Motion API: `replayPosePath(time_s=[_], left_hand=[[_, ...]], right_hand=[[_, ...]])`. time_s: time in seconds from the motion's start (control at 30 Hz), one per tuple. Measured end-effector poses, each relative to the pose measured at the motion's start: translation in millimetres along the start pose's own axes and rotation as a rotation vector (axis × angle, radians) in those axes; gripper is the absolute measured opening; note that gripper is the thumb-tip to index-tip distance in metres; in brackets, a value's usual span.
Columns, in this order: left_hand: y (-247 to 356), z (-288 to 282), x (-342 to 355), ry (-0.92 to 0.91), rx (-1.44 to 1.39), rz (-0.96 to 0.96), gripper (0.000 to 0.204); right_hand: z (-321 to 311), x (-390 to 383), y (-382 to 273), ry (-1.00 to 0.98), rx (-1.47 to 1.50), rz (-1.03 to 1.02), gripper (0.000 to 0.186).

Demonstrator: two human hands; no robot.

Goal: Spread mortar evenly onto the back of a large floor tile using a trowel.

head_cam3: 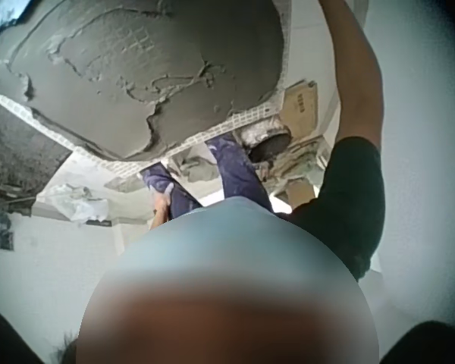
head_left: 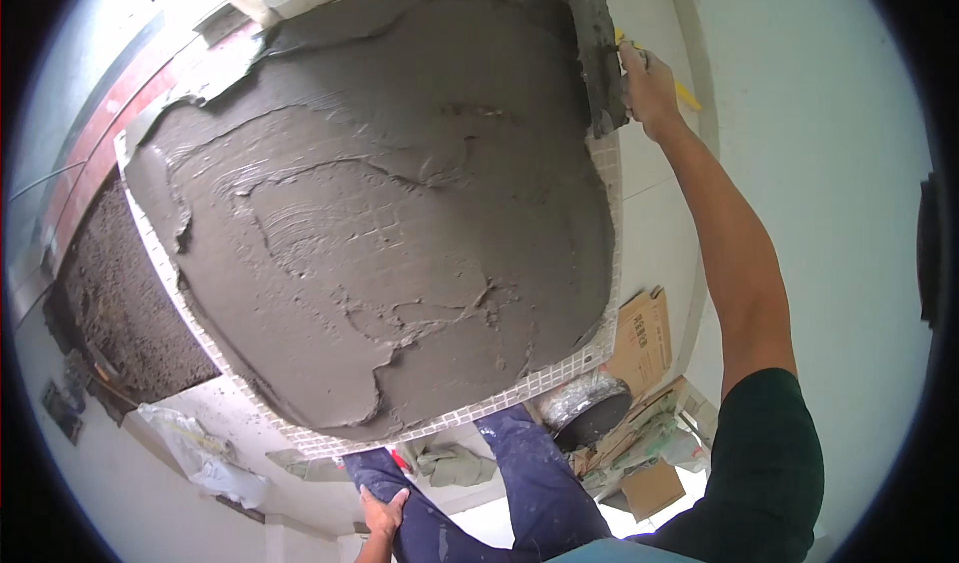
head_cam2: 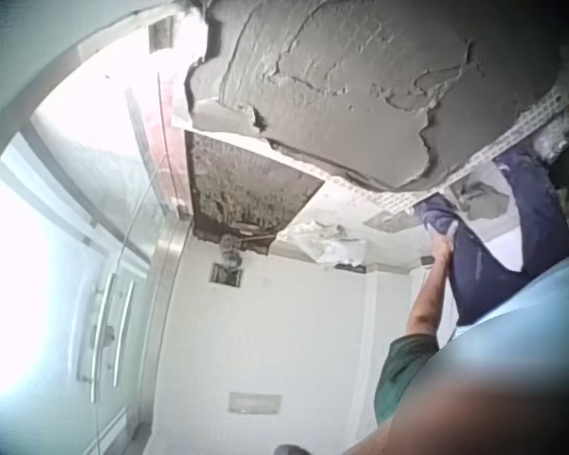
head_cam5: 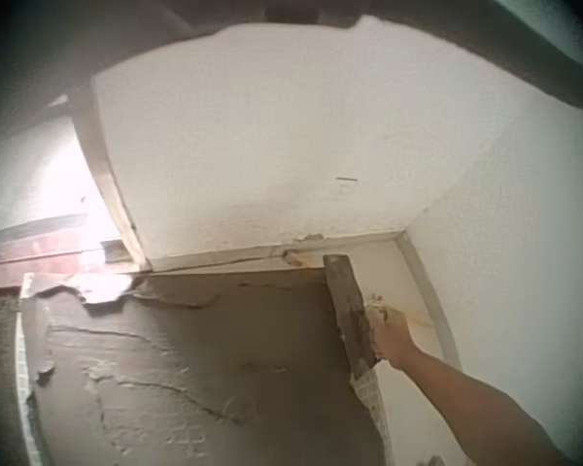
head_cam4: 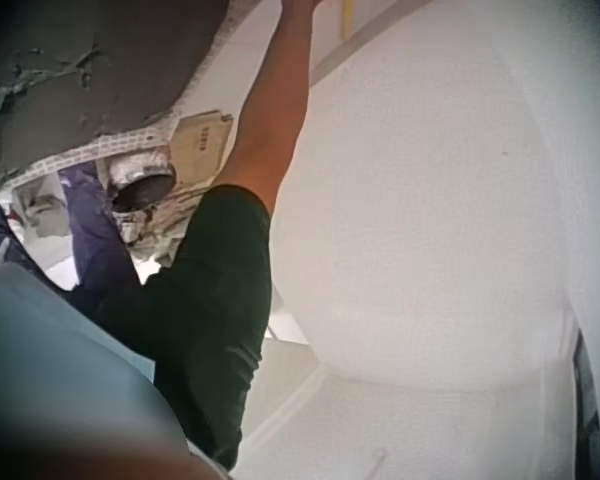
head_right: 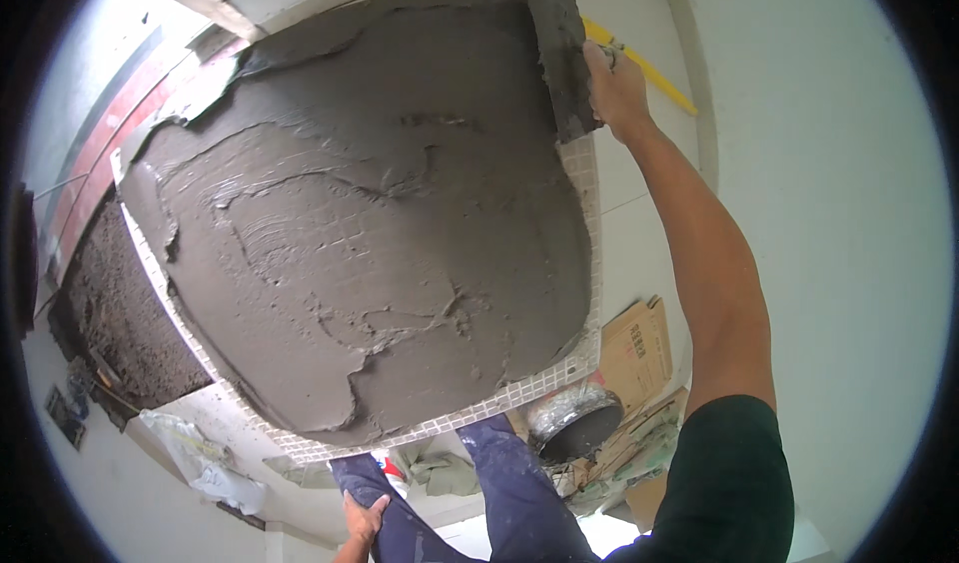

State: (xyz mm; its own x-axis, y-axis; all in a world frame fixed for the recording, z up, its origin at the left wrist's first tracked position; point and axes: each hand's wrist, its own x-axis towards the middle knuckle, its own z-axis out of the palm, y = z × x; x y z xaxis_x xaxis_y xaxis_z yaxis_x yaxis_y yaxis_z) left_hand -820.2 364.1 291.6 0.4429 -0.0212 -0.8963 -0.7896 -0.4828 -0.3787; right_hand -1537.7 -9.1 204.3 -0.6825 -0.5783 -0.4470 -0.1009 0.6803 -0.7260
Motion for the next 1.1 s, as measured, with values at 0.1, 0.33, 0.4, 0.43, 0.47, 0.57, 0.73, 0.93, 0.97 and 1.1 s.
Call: replayPosePath(time_s=[0.1,0.33,0.4,0.43,0.47,0.57,0.73,0.93,0.97,1.1], left_hand=[[-10,2,11,-0.026,0.04,0.012,0.126],[-16,-12,10,-0.072,-0.019,-0.059,0.127],[-25,-14,16,-0.088,-0.022,-0.069,0.128],[-30,-7,21,-0.084,-0.032,-0.04,0.128],[-35,-2,26,-0.08,-0.044,-0.015,0.129],[-45,4,37,-0.095,-0.046,0.004,0.128],[-57,-7,40,-0.125,-0.109,0.024,0.126],[-78,-4,48,-0.131,-0.162,0.04,0.127],[-78,-6,49,-0.139,-0.179,0.046,0.127],[-81,-22,49,-0.204,-0.197,0.055,0.126]], right_hand=[[26,4,12,0.124,-0.373,-0.089,0.037],[101,-111,-1,-0.505,-0.513,-0.269,0.05],[139,-127,-17,-0.428,-0.386,-0.327,0.048],[157,-128,-30,-0.437,-0.389,-0.337,0.048],[180,-125,-52,-0.376,-0.25,-0.116,0.048],[251,-124,-97,-0.35,-0.223,-0.031,0.051],[369,-191,-128,-0.659,-0.466,-0.622,0.056],[418,-253,-192,-0.793,-0.845,-0.737,0.057],[423,-251,-210,-0.68,-0.893,-0.759,0.057],[477,-232,-256,-0.603,-1.115,-0.759,0.063]])
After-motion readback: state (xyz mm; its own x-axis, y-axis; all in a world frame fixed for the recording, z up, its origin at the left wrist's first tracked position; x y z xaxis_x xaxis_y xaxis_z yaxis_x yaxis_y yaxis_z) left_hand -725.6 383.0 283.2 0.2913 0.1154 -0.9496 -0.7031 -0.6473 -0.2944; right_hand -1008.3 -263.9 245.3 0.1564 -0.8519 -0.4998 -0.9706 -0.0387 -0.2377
